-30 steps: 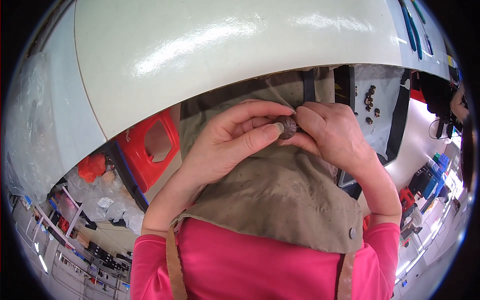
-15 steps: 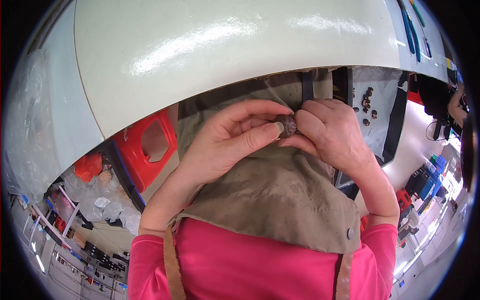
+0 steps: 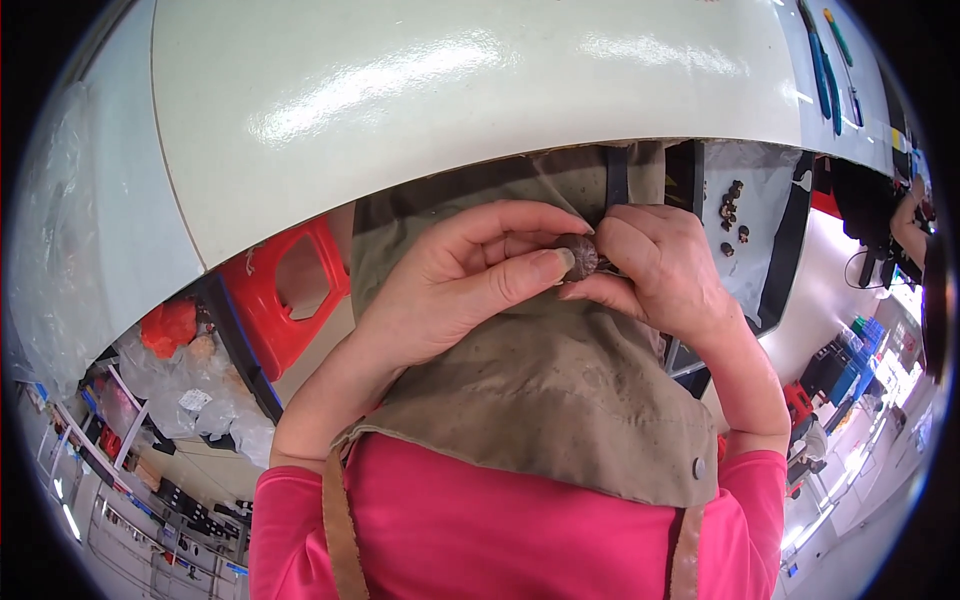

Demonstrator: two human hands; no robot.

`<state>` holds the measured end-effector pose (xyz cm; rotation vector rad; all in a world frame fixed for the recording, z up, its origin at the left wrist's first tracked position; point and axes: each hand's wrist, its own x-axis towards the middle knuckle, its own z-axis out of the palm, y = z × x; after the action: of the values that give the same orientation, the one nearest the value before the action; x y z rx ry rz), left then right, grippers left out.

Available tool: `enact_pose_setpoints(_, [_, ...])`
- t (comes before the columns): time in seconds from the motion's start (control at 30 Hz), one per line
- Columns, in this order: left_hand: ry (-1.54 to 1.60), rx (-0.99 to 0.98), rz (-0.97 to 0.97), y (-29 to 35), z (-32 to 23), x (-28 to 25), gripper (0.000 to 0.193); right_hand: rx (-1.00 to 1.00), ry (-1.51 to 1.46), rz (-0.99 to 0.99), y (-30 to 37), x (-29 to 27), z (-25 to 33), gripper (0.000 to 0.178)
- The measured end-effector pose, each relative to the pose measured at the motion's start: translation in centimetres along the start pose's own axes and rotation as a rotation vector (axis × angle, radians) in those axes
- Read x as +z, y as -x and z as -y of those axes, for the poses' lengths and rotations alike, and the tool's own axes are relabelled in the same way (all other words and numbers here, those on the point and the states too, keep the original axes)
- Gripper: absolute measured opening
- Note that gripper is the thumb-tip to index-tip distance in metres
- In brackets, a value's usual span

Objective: Painting and detailing small toy figurines using a brush at a workbench.

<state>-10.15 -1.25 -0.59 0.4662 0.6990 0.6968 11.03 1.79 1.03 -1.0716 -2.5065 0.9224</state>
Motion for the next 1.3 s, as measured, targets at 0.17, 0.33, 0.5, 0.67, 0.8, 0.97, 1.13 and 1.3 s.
enact_pose_setpoints(0.17, [-0.013,-0.025,-0.012,0.01,-0.20,0.14,0.032,0.006,0.009,0.022,-0.03,-0.11,0.05,0.041])
enact_pose_setpoints(0.33, [-0.011,-0.004,-0.008,0.00,-0.05,0.21,0.031,0.037,0.010,0.047,-0.05,-0.09,0.12,0.037])
enact_pose_setpoints(0.5, [0.014,-0.001,0.011,-0.10,-0.06,0.34,0.031,0.048,0.074,0.065,0.07,-0.22,0.17,0.036])
enact_pose_setpoints(0.67, [0.013,0.010,0.014,-0.15,0.05,0.46,0.030,0.069,0.138,0.092,0.16,-0.46,0.36,0.033])
enact_pose_setpoints(0.8, [-0.043,-0.003,0.012,-0.14,0.00,0.50,0.030,0.073,0.146,0.132,0.29,-0.62,0.25,0.032])
enact_pose_setpoints(0.97, [-0.001,-0.008,0.004,-0.08,-0.10,0.69,0.030,0.066,0.029,0.162,0.33,-0.54,-0.21,0.033])
enact_pose_setpoints(1.13, [-0.012,-0.066,-0.038,0.01,-0.36,0.65,0.032,0.095,-0.026,0.141,0.23,-0.43,-0.14,0.034])
enact_pose_setpoints(1.3, [0.002,-0.018,0.001,-0.04,-0.13,0.39,0.031,0.098,0.011,0.151,0.10,-0.54,0.06,0.035])
